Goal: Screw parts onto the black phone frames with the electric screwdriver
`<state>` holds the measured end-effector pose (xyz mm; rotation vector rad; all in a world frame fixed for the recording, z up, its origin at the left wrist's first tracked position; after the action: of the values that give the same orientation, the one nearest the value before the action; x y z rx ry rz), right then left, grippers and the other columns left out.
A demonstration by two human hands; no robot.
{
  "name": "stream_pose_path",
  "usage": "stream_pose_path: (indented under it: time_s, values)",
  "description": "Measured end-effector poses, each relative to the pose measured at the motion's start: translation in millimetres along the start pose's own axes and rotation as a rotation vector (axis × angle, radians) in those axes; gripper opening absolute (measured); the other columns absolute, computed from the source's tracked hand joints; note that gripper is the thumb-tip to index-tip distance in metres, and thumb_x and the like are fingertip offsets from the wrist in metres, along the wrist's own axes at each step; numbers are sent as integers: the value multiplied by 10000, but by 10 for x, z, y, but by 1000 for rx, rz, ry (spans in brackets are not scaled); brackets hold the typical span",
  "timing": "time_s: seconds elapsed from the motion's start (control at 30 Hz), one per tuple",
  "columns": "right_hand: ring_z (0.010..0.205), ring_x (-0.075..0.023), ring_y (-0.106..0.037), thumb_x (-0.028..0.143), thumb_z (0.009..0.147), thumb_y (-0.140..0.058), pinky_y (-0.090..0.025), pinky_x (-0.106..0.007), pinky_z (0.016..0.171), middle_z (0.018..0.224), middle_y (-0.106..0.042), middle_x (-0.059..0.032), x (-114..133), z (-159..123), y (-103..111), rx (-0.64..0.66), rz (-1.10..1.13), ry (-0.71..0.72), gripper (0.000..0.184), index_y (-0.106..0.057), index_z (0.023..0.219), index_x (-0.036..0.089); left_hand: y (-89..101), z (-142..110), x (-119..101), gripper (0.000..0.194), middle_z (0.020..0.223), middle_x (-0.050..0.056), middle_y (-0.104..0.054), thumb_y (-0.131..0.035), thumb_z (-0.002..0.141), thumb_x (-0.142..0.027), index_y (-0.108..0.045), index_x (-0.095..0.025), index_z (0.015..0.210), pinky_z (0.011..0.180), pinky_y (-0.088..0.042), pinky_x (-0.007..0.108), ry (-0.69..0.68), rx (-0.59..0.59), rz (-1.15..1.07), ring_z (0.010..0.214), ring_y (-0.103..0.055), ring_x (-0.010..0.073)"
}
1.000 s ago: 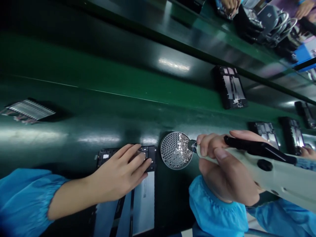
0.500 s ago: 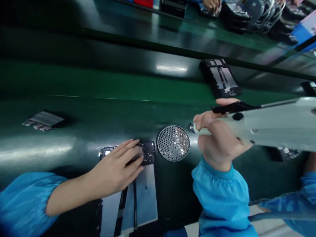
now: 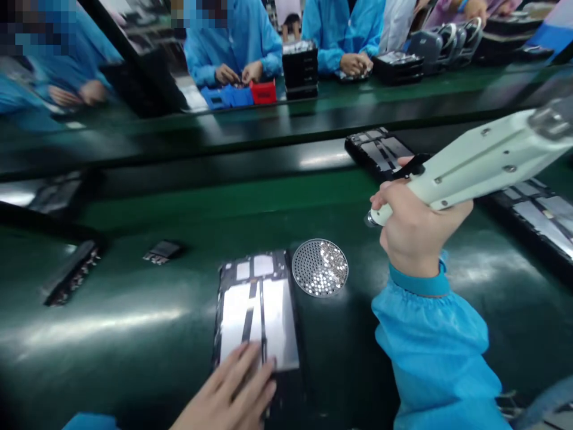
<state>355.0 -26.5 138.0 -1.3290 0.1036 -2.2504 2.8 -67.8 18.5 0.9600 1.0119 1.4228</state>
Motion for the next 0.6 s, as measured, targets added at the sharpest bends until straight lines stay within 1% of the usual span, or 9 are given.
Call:
stream_pose_path:
  time_s: [0.03, 0.1, 0.17, 0.27, 0.33, 0.37, 0.43, 0.5, 0.6]
  values:
    - [470, -127, -546, 84, 603, -662, -413, -298, 418, 761, -634, 21, 0, 8, 22, -26, 9, -9, 170, -557, 658, 205, -61, 112, 244, 311, 1371, 60, -623, -637, 923, -378, -691, -257, 1205, 1141, -346, 564, 72, 64, 27, 1325, -502, 378]
    - [472, -132, -540, 112, 574, -674, -404, -290, 411, 687, -612, 18, -20, 22, 54, -71, 25, -51, 147, -559, 614, 193, -197, 400, 923, 408, 1465, 133, -539, -572, 948, -240, -606, -273, 1353, 1067, -374, 683, 302, 228, 29, 1356, -455, 460]
    - [469, -142, -532, 137, 551, -695, -400, -299, 405, 635, -587, 6, -43, 30, 65, -91, 47, -99, 137, -574, 588, 190, -293, 666, 1744, 462, 1510, 166, -478, -484, 959, -123, -588, -285, 1380, 1071, -330, 735, 662, 328, -115, 1387, -420, 462]
    - [479, -156, -531, 139, 525, -729, -415, -315, 414, 621, -588, -2, -49, 25, 86, -106, 79, -134, 158, -600, 597, 194, -242, 1167, 2611, 418, 1447, 165, -526, -487, 980, -125, -583, -254, 1366, 1094, -398, 622, 806, 258, -195, 1359, -476, 361]
    - [493, -156, -536, 130, 524, -748, -435, -319, 433, 645, -606, 1, -60, 14, 117, -119, 85, -149, 175, -605, 598, 197, -163, 1412, 2924, 363, 1408, 130, -547, -596, 974, -260, -579, -209, 1333, 1068, -456, 565, 847, 189, -263, 1289, -536, 308]
    - [495, -154, -534, 127, 530, -755, -444, -321, 444, 649, -610, 5, -72, 10, 127, -117, 88, -156, 176, -610, 602, 198, -109, 1502, 2985, 376, 1385, 116, -559, -633, 962, -324, -583, -192, 1311, 1047, -481, 545, 860, 149, -306, 1249, -561, 289]
    - [502, -155, -537, 124, 541, -766, -448, -318, 454, 644, -613, 13, -94, 5, 132, -101, 94, -159, 179, -630, 630, 199, 34, 1622, 2923, 378, 1319, 103, -601, -644, 955, -395, -603, -170, 1257, 1007, -517, 510, 863, 55, -407, 1176, -606, 259]
    - [513, -160, -546, 130, 551, -774, -447, -311, 455, 646, -618, 13, -96, 5, 126, -88, 100, -148, 187, -651, 675, 196, 214, 1648, 2674, 342, 1251, 124, -651, -532, 1014, -412, -624, -144, 1205, 976, -544, 472, 843, -48, -520, 1130, -648, 244]
    - [510, -156, -548, 165, 553, -799, -459, -311, 462, 633, -606, 19, -71, -3, 96, -77, 131, -158, 206, -639, 675, 203, 523, 1527, 2156, 526, 1207, 194, -693, -203, 1082, -391, -631, -97, 1168, 927, -580, 423, 794, -196, -712, 1114, -693, 246]
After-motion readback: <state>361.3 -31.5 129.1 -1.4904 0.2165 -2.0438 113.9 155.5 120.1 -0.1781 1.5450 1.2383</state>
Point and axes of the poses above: each hand's wrist, its own z-axis towards the middle knuckle, its own y-axis out of the back of the hand, x = y × z, the point moved 8 cm from there along z, towards the middle knuckle
